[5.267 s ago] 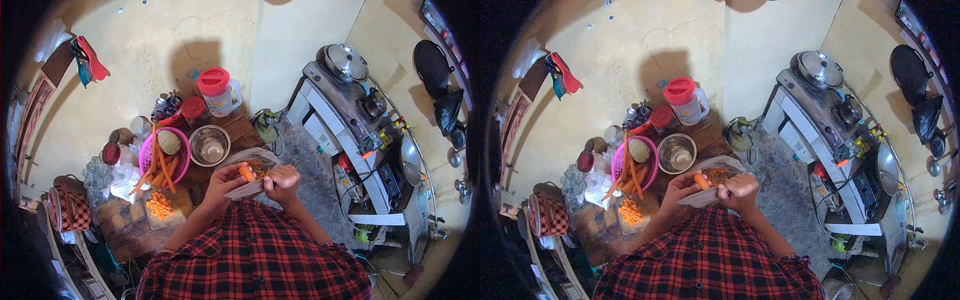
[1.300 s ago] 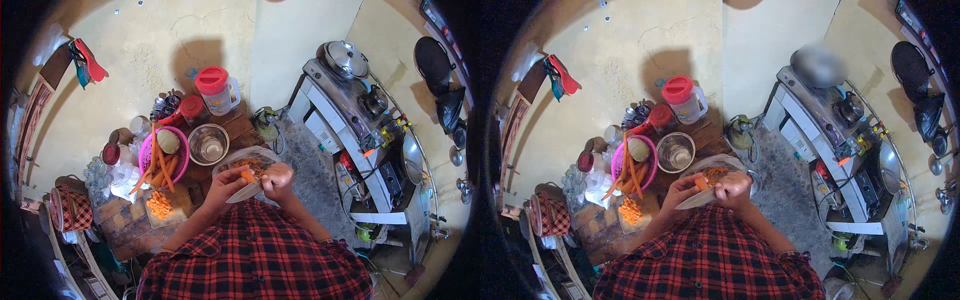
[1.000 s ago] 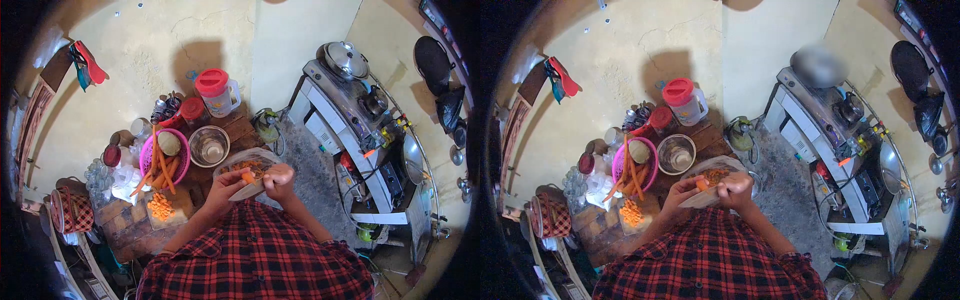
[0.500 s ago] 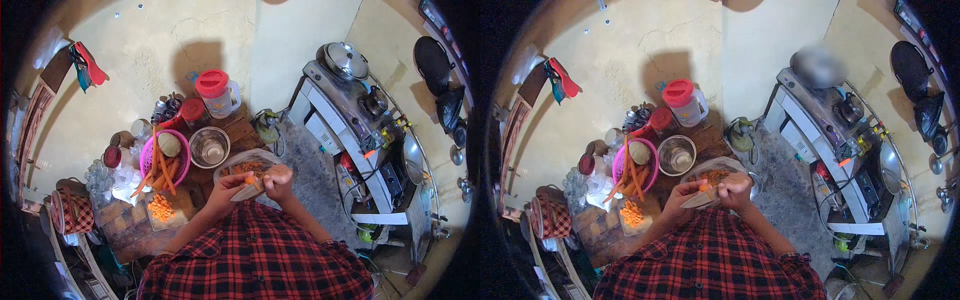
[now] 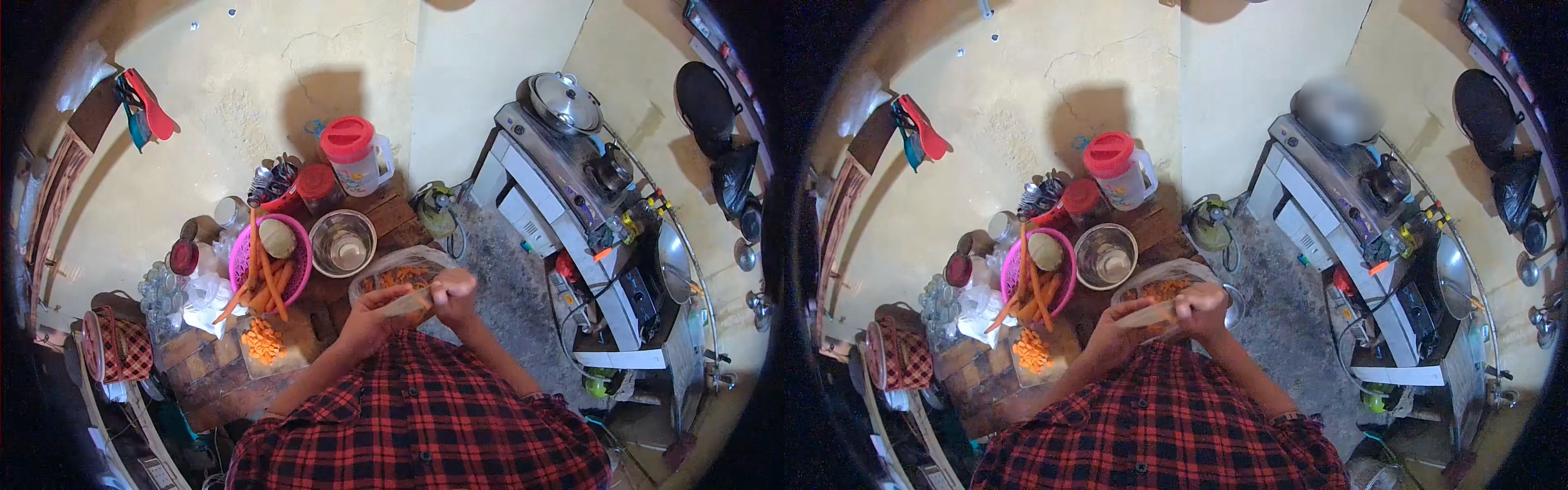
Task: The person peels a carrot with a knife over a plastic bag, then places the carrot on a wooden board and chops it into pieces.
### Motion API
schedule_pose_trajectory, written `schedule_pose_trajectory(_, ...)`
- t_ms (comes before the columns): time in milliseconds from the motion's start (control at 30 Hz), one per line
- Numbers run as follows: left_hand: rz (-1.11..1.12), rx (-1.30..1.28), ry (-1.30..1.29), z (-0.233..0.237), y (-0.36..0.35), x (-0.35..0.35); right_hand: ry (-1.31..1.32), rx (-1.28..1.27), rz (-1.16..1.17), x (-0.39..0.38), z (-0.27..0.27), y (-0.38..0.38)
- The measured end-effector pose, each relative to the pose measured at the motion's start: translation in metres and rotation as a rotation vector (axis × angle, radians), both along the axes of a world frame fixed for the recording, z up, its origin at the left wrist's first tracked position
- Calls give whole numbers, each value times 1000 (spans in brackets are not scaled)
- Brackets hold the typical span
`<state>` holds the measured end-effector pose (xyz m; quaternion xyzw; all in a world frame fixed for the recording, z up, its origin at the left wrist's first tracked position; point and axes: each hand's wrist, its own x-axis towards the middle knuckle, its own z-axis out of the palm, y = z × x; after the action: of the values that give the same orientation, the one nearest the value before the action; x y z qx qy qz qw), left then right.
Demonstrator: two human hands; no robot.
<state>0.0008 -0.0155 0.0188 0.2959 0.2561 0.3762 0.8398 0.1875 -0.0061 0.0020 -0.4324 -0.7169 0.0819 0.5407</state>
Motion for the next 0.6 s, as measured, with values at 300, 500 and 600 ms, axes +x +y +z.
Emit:
schedule_pose_trajectory(300,217,-69,-2,-13,13,-19,-168,-541,-443,9,-55,6)
schedule_pose_trajectory(500,263,-70,15,-11,13,-23,-571,-734,-534,17,-65,9)
schedule_pose_trajectory(600,238,-66,-27,-11,14,-24,-671,-804,-534,15,-59,10)
